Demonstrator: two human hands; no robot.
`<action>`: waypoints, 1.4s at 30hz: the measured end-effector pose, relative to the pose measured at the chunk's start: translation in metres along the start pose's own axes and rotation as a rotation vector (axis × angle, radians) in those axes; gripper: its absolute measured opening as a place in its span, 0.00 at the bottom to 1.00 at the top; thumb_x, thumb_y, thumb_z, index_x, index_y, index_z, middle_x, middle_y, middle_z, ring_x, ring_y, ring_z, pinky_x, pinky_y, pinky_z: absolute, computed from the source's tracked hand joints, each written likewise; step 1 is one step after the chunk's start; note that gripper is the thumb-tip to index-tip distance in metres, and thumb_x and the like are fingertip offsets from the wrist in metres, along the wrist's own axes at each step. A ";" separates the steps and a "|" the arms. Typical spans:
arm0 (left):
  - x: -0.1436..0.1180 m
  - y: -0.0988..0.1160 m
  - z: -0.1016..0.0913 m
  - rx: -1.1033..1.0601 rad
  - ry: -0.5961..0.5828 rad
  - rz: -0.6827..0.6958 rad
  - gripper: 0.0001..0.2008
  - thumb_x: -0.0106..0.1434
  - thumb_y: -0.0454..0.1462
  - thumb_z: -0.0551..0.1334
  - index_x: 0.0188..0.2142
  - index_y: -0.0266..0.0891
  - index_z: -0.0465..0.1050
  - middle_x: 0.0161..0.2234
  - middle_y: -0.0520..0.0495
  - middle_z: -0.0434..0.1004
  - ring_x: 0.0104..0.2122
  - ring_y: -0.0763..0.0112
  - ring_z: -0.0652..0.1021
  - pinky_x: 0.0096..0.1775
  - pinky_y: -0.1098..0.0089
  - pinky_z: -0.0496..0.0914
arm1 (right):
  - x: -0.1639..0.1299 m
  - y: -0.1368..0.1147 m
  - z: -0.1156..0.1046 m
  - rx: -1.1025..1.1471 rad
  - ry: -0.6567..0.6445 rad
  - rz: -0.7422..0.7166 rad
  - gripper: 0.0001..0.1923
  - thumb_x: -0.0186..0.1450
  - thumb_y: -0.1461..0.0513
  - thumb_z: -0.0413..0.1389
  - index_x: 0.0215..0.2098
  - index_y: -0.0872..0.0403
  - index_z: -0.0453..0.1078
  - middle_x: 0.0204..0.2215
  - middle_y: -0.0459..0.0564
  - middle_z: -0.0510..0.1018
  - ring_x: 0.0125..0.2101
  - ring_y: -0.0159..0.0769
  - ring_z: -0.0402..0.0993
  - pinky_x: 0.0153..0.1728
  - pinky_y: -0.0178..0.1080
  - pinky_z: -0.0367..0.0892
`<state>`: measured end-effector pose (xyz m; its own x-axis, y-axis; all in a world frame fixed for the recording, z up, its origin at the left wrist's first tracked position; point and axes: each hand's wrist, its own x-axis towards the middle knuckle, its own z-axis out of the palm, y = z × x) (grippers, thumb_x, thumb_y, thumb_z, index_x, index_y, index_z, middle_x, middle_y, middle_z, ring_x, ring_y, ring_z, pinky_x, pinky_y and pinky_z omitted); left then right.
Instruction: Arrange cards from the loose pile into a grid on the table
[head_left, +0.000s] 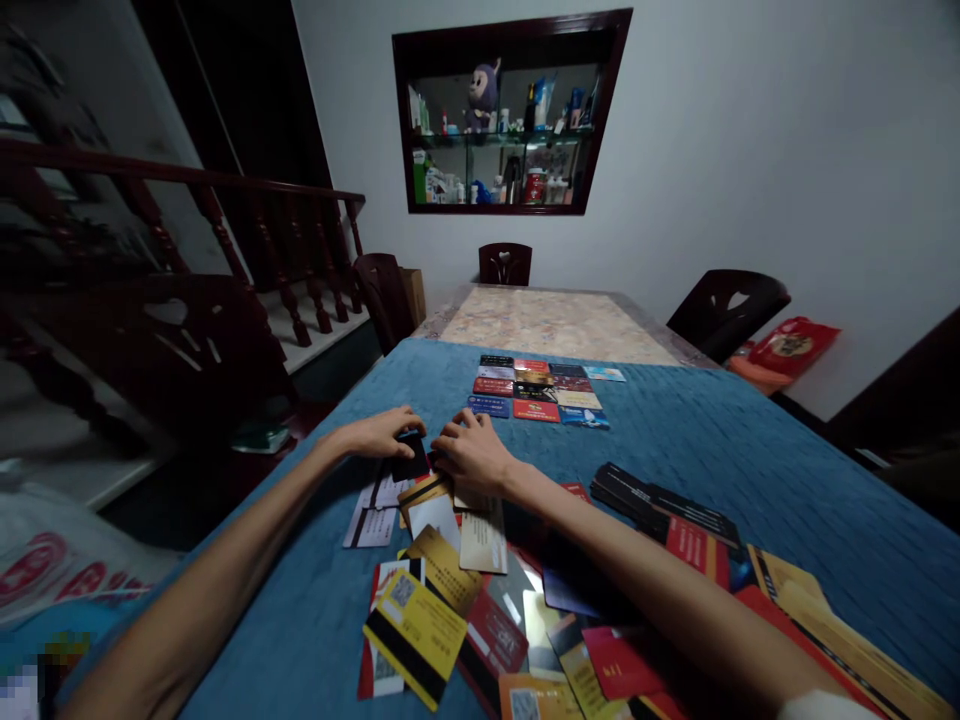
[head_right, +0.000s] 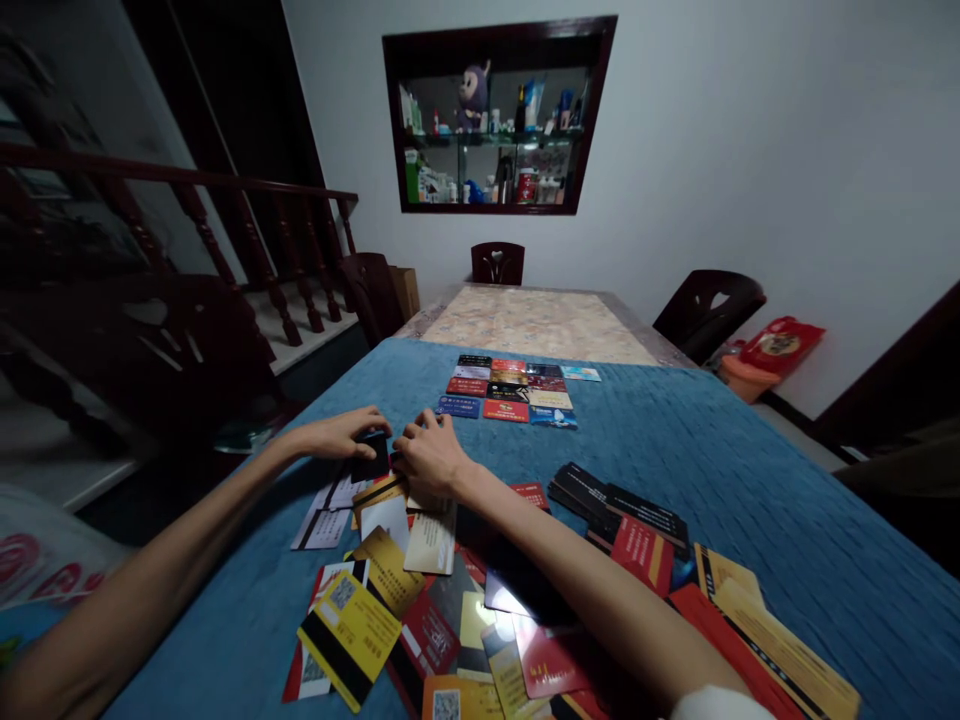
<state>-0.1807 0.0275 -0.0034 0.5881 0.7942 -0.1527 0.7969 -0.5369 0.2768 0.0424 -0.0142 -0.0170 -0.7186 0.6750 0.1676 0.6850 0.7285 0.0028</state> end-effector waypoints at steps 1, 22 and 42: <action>0.000 0.000 0.000 -0.003 0.007 -0.002 0.18 0.57 0.36 0.63 0.48 0.39 0.71 0.45 0.45 0.69 0.45 0.62 0.72 0.47 0.68 0.67 | 0.001 -0.001 0.000 0.003 -0.005 0.003 0.15 0.69 0.56 0.51 0.50 0.51 0.72 0.51 0.54 0.75 0.54 0.49 0.57 0.47 0.49 0.56; -0.006 -0.007 -0.010 -0.045 -0.076 0.070 0.27 0.54 0.36 0.64 0.56 0.41 0.68 0.48 0.46 0.69 0.47 0.63 0.72 0.50 0.70 0.67 | 0.011 -0.008 -0.001 0.044 -0.072 0.026 0.16 0.70 0.55 0.50 0.49 0.52 0.73 0.50 0.55 0.76 0.53 0.49 0.59 0.47 0.50 0.58; -0.005 -0.008 -0.019 -0.652 0.195 0.050 0.11 0.51 0.40 0.63 0.33 0.36 0.67 0.28 0.54 0.67 0.29 0.74 0.67 0.31 0.74 0.61 | 0.026 -0.011 -0.014 0.312 0.050 0.247 0.17 0.68 0.58 0.53 0.55 0.49 0.71 0.45 0.52 0.80 0.51 0.46 0.66 0.44 0.43 0.59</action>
<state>-0.1925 0.0330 0.0130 0.5377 0.8425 0.0323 0.4872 -0.3418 0.8036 0.0180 -0.0067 0.0012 -0.5246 0.8334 0.1735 0.7616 0.5506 -0.3418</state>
